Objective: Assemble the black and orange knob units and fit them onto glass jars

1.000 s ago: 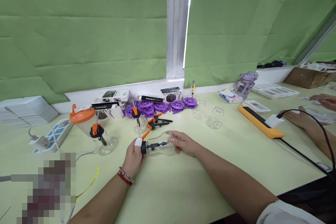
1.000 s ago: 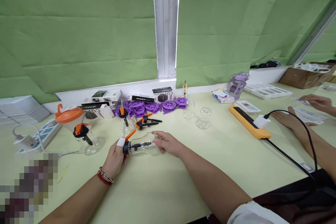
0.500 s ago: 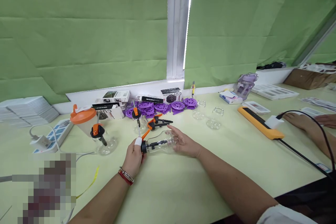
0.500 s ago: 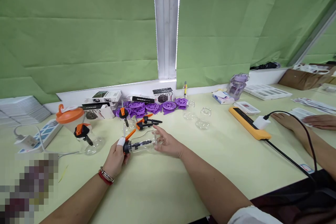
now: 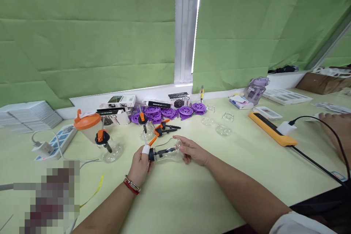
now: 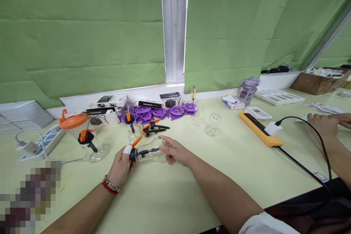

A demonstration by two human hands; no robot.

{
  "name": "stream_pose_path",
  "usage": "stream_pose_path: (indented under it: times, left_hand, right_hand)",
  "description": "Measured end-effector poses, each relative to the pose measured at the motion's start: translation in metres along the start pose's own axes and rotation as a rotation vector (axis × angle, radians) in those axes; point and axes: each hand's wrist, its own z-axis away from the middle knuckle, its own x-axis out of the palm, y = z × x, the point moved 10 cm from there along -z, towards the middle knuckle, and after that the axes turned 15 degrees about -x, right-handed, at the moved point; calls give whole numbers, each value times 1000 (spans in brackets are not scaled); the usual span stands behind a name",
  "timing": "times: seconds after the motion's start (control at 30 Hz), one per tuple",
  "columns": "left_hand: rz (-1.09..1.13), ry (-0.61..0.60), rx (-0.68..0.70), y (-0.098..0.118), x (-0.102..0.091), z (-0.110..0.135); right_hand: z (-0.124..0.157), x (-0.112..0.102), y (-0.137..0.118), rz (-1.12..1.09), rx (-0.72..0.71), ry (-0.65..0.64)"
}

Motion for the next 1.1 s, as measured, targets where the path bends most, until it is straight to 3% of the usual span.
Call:
stream_pose_path:
  times: [0.67, 0.77, 0.9, 1.1]
  left_hand:
    - [-38, 16, 35, 8, 0, 9]
    - [-18, -29, 73, 10, 2, 8]
    - [130, -159, 214, 21, 7, 10]
    - [60, -140, 335, 33, 15, 26]
  right_hand:
    - [0, -1, 3, -26, 27, 37]
    - [0, 0, 7, -99, 33, 46]
    - [-1, 19, 11, -362, 27, -15]
    - [-2, 51, 7, -490, -26, -145]
